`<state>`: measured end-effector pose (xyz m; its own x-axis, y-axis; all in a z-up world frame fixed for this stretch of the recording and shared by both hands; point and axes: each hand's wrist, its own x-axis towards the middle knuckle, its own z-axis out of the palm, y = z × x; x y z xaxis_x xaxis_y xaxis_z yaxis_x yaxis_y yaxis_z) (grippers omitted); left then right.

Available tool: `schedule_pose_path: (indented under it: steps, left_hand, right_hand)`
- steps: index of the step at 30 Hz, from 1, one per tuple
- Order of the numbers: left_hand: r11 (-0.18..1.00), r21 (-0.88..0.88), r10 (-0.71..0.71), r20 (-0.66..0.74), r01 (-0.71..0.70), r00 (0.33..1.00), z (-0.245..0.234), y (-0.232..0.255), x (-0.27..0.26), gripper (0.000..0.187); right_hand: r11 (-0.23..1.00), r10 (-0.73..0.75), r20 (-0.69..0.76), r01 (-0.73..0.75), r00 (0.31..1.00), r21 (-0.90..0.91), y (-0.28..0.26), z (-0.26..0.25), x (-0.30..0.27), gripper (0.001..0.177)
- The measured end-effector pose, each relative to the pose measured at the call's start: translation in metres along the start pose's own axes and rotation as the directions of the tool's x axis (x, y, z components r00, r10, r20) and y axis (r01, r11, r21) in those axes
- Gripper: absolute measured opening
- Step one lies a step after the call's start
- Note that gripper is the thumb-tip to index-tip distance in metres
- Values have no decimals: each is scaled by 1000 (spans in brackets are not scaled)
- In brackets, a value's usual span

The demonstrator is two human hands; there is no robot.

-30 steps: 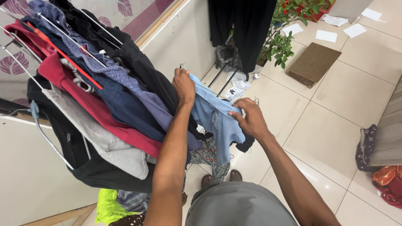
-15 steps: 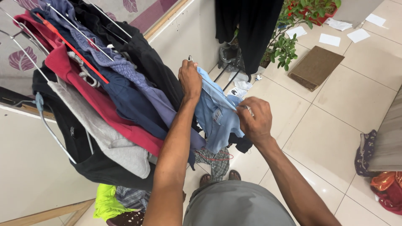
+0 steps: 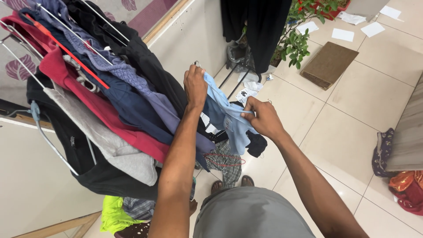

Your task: The person hangs several garments on hangers and places them on a clothes rack. They handle sweatpants, a t-shirt, and a shirt, placing each on a hanger and then onto the rack.

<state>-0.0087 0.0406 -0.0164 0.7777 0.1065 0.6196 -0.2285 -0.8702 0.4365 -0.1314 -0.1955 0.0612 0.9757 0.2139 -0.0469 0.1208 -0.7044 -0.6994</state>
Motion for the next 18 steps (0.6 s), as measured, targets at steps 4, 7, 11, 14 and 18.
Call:
schedule_pose_path:
  steps: [4,7,11,14,18]
  left_hand:
    - [995,-76,71,37,-68,997,-7,-3,-5,9]
    - [989,-110,110,68,-103,992,-12,-1,-8,8]
    - [982,-172,100,101,-82,990,-16,10,-10,11]
    - [978,-198,87,132,-59,987,-19,14,-10,14]
    - [971,-229,93,131,-61,987,-19,16,-14,11]
  right_hand:
    - [968,-192,-97,205,976,147,13,1,4,19]
    - [981,-122,-44,128,991,143,19,-1,10,20]
    - [947,-32,-27,39,999,320,34,2,22,17]
    - [888,-65,-158,129,985,442,59,9,37,14]
    - [942,76,-138,-26,987,335,89,16,48,11]
